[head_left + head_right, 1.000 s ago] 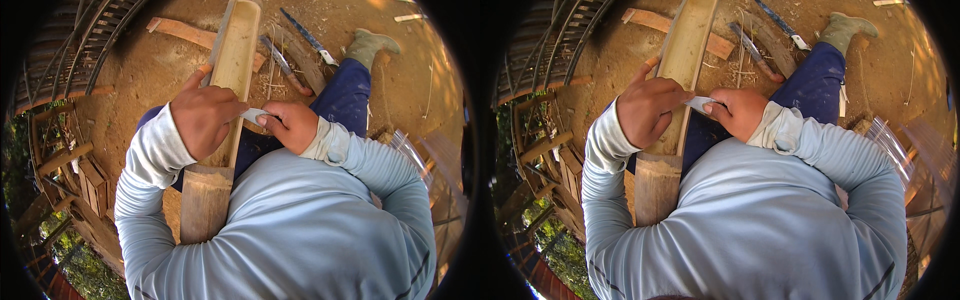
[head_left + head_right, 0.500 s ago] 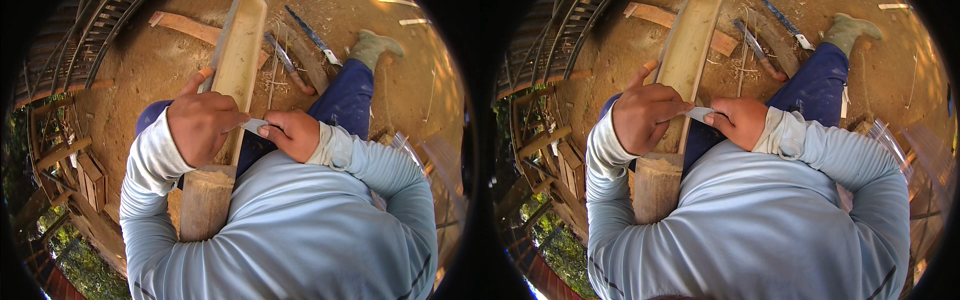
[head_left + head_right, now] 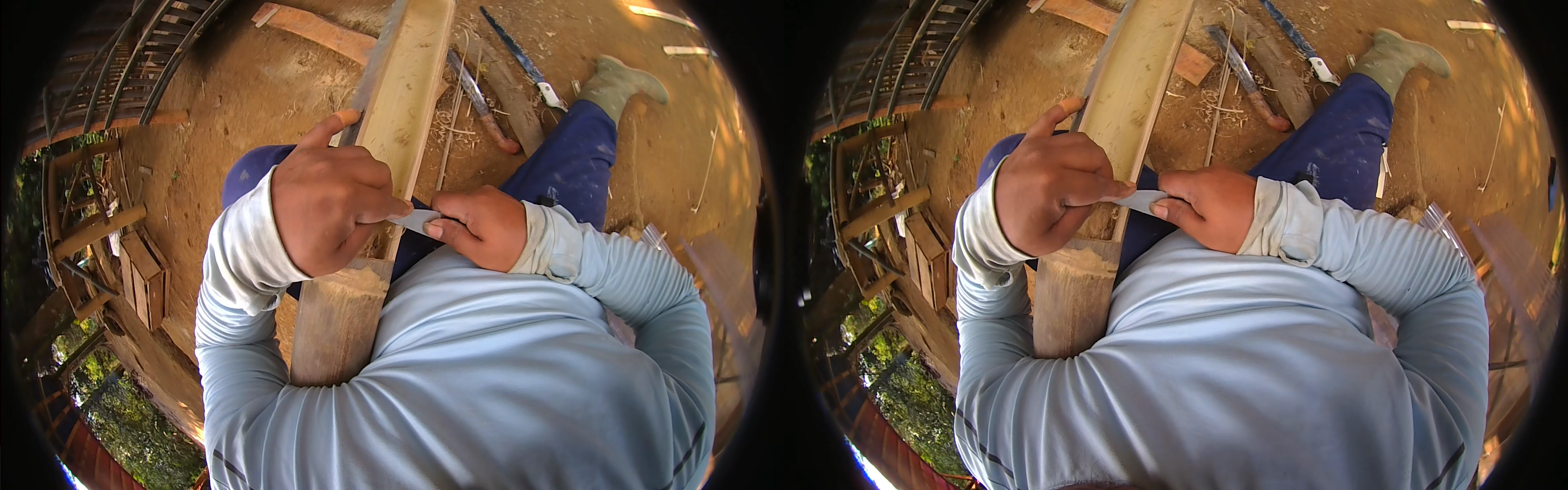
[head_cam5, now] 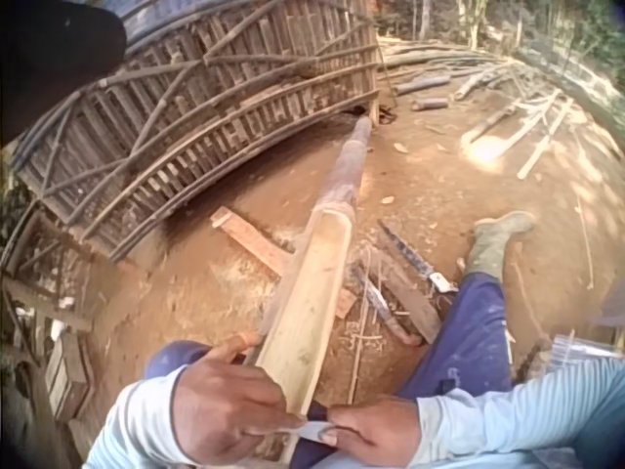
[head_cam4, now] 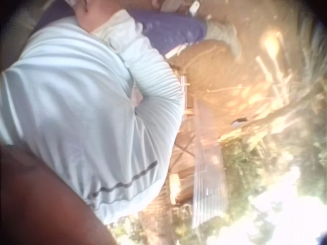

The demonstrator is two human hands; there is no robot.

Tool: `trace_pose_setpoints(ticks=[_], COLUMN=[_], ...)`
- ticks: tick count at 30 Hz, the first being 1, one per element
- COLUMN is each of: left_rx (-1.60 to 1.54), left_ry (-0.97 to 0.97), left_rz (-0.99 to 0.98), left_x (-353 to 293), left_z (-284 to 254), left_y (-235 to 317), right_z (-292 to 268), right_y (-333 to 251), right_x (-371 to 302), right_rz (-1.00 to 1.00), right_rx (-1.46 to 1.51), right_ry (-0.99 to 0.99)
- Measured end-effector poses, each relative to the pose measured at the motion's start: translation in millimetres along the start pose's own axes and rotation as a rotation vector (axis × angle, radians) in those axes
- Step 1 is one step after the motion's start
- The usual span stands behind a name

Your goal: The person carves the interior of a split bamboo tube using a small knife, repeatedly scraping and removing thin shavings from the inner surface. The person holds the bamboo with one hand and uses the knife with the other, occasionally rotating the tube to access different areas.

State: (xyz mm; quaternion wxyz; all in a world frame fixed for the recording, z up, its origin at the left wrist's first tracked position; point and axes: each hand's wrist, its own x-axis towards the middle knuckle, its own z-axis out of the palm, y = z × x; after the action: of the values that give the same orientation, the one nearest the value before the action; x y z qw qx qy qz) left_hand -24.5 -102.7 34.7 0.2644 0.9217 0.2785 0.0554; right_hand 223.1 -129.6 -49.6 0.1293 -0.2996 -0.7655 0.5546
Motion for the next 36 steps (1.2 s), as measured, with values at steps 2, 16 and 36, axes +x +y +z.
trace_pose_setpoints(ticks=[2, 16, 36], left_rx=[-0.015, -0.151, -0.184], left_ry=[0.004, -0.046, 0.074], left_rz=[0.003, 0.038, -0.184], left_x=[-1, -7, -32], left_z=[0, 0, -3], left_y=[0, 3, 32], right_z=[3, 3, -12], right_y=[3, 3, -1], right_x=[1, 3, -10], right_rz=[-0.037, -0.129, 0.049], right_rx=[0.015, 0.067, 0.301], right_ry=[0.013, -0.221, 0.125])
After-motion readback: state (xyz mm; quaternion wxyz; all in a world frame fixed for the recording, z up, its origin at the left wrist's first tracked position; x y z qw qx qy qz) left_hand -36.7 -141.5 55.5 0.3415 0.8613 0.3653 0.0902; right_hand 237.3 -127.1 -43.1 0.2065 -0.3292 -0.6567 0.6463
